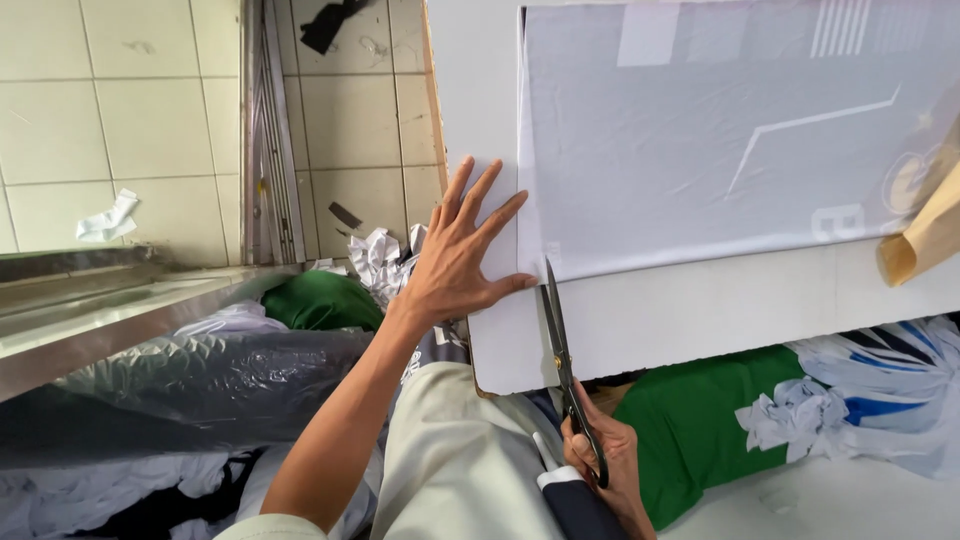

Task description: The person uses shears to cut a piece of white fabric laid out on a table. They cut around a brown paper pattern piece marked with 'XLM' and a circular cutout, then trim the remaining edges of the fabric sheet.

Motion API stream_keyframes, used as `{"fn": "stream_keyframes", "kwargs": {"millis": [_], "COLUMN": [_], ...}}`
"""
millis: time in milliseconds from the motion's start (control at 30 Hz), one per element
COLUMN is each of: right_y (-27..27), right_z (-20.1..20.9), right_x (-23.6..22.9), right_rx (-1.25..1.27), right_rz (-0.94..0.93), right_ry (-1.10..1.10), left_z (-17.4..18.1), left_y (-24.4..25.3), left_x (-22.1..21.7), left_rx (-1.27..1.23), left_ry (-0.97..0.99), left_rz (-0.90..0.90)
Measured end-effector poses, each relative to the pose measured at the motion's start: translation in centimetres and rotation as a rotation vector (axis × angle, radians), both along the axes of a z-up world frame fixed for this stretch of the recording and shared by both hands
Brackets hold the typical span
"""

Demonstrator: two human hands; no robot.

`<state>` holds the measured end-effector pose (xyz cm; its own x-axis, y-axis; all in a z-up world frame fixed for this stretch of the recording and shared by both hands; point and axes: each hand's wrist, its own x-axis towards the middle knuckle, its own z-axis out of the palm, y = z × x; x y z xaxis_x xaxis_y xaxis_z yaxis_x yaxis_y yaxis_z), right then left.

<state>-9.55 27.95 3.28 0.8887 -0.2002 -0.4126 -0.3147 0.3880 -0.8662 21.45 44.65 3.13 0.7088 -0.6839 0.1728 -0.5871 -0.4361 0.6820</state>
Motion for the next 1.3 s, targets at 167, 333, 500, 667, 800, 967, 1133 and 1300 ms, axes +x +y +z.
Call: {"fn": "stream_keyframes", "kwargs": {"millis": [167,333,500,667,800,967,1133,1300], "right_y": [0.2,0.6,1.0,1.1,0.5,0.3,0.3,0.2], "right_z": [-0.6,-0.5,0.3,1.5,0.5,0.2,0.8,1.1], "right_x": [-0.7,-1.3,-0.8,1.8,2.4,1.9,3.0,5.7], "right_rx": [0.082,0.022,-0.036,0.041,0.077,-0.087,0.142,0.092], "right_rz": [-0.066,-0.121,-0.109,-0.032,-0.043,-0.062,-0.067,-0.031], "right_ry": [0.037,0.120,0.132,-0.060,-0.068,0.093,-0.065,-0.076], "left_z": [-0.2,-0.2,-0.1,-0.1,0.0,-0.1,0.5,0.4], "left_y": [0.0,0.1,0.0,0.1,0.1,0.1,0.1,0.1], "left_x": [0.1,0.1,0.2,0.2,0.3,0.3,0.4,0.5], "left_rx": [-0.025,-0.047,-0.040,-0.048,-0.055,-0.068,-0.080,-0.091], "left_ry": [-0.048,-0.015,-0.007,0.008,0.016,0.019,0.057,0.064], "left_rz": [0.005,-0.004,0.000,-0.009,-0.006,-0.006,-0.016,-0.017]}}
